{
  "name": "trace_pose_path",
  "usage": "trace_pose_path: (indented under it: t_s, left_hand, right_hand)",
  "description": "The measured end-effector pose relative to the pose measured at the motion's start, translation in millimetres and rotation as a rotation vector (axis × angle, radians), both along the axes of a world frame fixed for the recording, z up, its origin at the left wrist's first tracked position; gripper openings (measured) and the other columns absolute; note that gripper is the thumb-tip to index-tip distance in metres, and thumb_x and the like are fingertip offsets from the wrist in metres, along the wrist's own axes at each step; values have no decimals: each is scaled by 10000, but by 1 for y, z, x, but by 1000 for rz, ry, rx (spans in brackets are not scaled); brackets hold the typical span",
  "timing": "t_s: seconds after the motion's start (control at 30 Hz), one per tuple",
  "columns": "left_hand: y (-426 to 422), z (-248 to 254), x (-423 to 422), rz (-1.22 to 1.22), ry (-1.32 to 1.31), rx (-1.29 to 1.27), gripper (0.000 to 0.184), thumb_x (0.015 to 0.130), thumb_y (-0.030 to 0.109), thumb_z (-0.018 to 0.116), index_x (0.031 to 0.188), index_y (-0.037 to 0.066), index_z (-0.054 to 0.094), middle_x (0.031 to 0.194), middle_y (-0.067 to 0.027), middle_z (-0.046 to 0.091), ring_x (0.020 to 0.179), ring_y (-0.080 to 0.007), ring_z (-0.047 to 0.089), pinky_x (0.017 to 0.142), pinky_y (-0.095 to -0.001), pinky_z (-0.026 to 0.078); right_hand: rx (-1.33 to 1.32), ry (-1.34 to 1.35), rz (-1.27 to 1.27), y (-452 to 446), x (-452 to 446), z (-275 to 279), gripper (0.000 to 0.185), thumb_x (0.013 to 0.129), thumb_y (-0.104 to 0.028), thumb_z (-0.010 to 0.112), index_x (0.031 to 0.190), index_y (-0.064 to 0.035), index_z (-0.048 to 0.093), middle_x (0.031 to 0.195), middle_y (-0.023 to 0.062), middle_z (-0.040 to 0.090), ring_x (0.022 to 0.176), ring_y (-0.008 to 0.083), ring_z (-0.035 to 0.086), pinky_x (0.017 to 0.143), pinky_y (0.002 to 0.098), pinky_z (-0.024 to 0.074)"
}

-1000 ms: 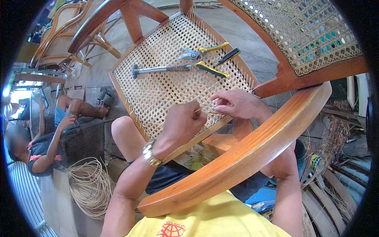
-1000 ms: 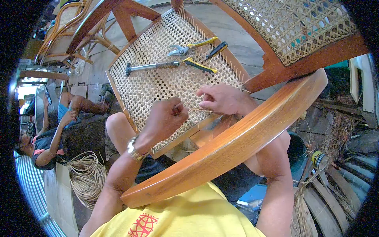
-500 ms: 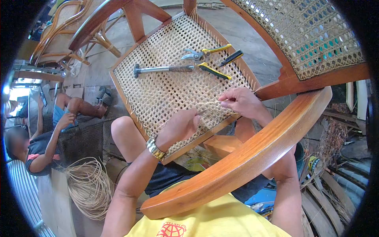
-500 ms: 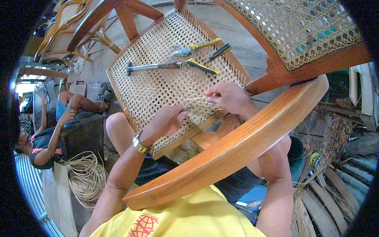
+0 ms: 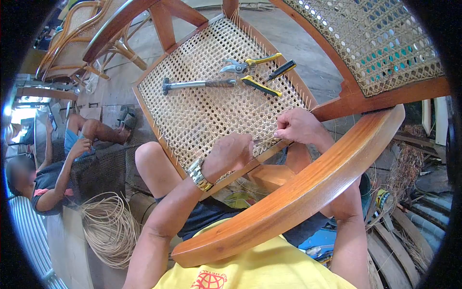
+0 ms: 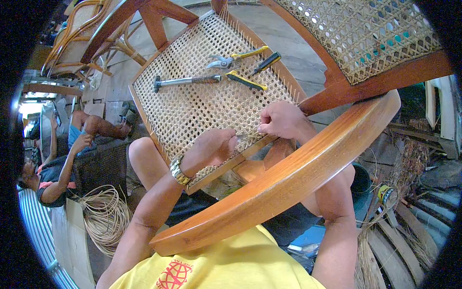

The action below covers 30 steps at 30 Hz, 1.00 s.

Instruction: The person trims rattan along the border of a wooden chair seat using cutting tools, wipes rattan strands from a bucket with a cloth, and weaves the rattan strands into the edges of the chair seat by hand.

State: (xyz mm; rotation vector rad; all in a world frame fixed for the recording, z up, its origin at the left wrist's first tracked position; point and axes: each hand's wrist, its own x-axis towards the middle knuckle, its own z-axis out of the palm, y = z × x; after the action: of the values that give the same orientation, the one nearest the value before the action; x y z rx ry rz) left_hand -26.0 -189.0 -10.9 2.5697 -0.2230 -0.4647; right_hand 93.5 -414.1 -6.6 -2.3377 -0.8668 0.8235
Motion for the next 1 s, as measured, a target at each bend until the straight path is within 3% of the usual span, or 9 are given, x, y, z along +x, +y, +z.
trace_pose_path:
  t_s: [0.1, 0.2, 0.5, 0.77, 0.83, 0.93, 1.0]
  left_hand:
    - [-1, 1, 6, -16, 22, 44, 227, 940, 214, 573, 842, 18, 633, 731, -238, 649, 720, -416, 674, 645, -495, 518]
    - [-7, 4, 14, -59, 70, 89, 245, 933, 211, 582, 806, 15, 656, 753, -237, 662, 740, -419, 680, 674, -490, 533]
    - [-31, 8, 25, -109, -52, 181, 273, 923, 221, 582, 788, 9, 687, 763, -220, 688, 736, -395, 700, 669, -490, 569]
    - [-36, 8, 6, 96, 54, 73, 276, 992, 261, 535, 934, -1, 599, 736, -229, 670, 725, -416, 681, 644, -519, 530]
    - [-38, 11, 6, 97, 57, 97, 209, 954, 212, 569, 928, 7, 600, 753, -216, 682, 721, -398, 693, 636, -491, 547]
    - [-35, 5, 3, 73, 6, 104, 149, 920, 166, 602, 925, 17, 598, 763, -204, 690, 717, -386, 703, 627, -468, 562]
    - [-33, 0, 3, 50, -47, 87, 149, 923, 168, 601, 928, 19, 595, 756, -204, 685, 716, -391, 701, 626, -472, 560]
  right_hand:
    - [27, -5, -54, -1, 2, 2, 201, 773, -243, 709, 806, -46, 707, 780, 162, 695, 761, 331, 684, 706, 433, 534]
    - [39, -9, -43, -3, 5, 4, 198, 775, -240, 704, 807, -45, 706, 785, 165, 696, 755, 341, 679, 705, 434, 536]
    - [122, -45, -61, -9, 5, 6, 161, 770, -190, 681, 785, -30, 693, 765, 184, 683, 733, 338, 677, 679, 418, 533]
    - [194, -144, -52, -12, 4, 5, 138, 765, -151, 669, 757, -14, 665, 741, 191, 661, 716, 350, 666, 664, 430, 524]
    - [194, -136, -54, -11, 4, 5, 141, 765, -155, 670, 757, -14, 666, 745, 191, 662, 723, 354, 666, 668, 433, 524]
    - [130, -96, -18, -12, 4, -10, 153, 768, -174, 686, 756, -22, 676, 759, 181, 673, 743, 358, 670, 698, 443, 531]
    - [4, -283, 73, -13, 2, -30, 172, 775, -175, 712, 802, -8, 684, 757, 178, 658, 731, 316, 663, 689, 419, 529]
